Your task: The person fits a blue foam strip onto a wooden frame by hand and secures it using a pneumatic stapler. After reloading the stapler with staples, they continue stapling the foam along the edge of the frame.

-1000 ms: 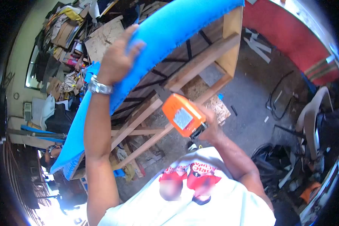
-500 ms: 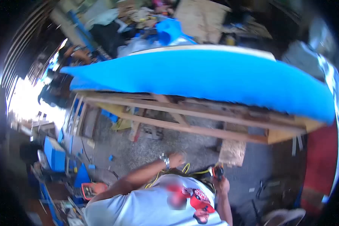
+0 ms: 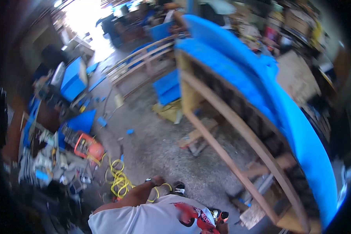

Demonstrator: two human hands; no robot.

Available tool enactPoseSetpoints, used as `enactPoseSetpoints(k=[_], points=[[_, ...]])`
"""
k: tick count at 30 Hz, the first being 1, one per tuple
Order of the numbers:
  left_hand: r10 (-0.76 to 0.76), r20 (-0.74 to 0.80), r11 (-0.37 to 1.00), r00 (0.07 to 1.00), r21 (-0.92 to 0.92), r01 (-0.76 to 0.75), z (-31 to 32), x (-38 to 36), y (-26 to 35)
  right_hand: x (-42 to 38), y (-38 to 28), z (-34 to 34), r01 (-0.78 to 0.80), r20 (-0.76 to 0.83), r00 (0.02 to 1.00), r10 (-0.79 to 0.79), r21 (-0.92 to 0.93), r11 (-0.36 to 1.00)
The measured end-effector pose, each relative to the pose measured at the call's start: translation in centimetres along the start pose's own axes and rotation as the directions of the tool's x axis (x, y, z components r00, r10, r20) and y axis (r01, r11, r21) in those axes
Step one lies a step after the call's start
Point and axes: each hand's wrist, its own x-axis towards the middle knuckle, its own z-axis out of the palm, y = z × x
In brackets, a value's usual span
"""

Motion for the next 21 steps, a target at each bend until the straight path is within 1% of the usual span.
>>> enactPoseSetpoints(k=[1,2,3,4,7,10,12,14,16,17,20,21], points=[[-0.162,-0.077,0.937,0.984,-0.323,0.129,-0.7,-1.0,0.1,1.5,-3.2,0.4,0.03,0.025,0.999,-0.029,-0.046,0.999],[-0.329,-0.106,0.768,0.938,-0.608,0.201,-2.0,-1.8,0.3,2.7,-6.3,1.1,0.053,0.049,0.998,-0.048,-0.088,0.995],[-0.32,-0.153,0.737,0.935,-0.661,0.145,-2.5,-2.4,0.5,3.9,-9.1,1.7,0.064,0.067,0.996,-0.056,-0.113,0.992],[-0.306,-0.204,0.714,0.93,-0.696,0.082,-3.0,-2.7,0.0,5.0,-11.2,2.3,0.072,0.085,0.994,-0.061,-0.132,0.989],[-0.215,-0.068,0.746,0.974,-0.655,0.119,-3.8,-2.9,-2.7,7.5,-16.4,3.8,0.08,0.132,0.99,-0.057,-0.175,0.981],[-0.195,-0.08,0.861,0.978,-0.491,0.132,-1.4,-3.8,-6.7,9.3,-19.7,5.2,0.073,0.164,0.986,-0.041,-0.198,0.977],[-0.382,0.072,0.722,0.921,-0.599,0.346,-0.7,-5.9,-9.3,10.8,-21.4,6.2,0.061,0.183,0.983,-0.021,-0.211,0.976],[-0.371,0.015,0.692,0.929,-0.662,0.287,0.9,-6.9,-12.9,12.4,-22.3,7.3,0.055,0.202,0.979,-0.009,-0.222,0.973],[-0.52,0.005,0.58,0.854,-0.732,0.358,-0.4,-9.4,-14.2,13.8,-23.7,8.3,0.049,0.215,0.977,0.0,-0.22,0.974],[-0.554,-0.012,0.514,0.833,-0.792,0.33,-2.0,-11.2,-14.5,14.8,-24.2,8.9,0.051,0.218,0.976,-0.002,-0.22,0.974],[-0.672,-0.009,0.38,0.741,-0.863,0.334,-4.6,-13.8,-15.7,17.2,-26.4,9.9,0.073,0.216,0.976,-0.018,-0.246,0.966],[-0.679,0.031,0.318,0.734,-0.888,0.331,-4.4,-14.0,-16.2,17.7,-27.6,9.9,0.074,0.229,0.973,-0.009,-0.274,0.959]])
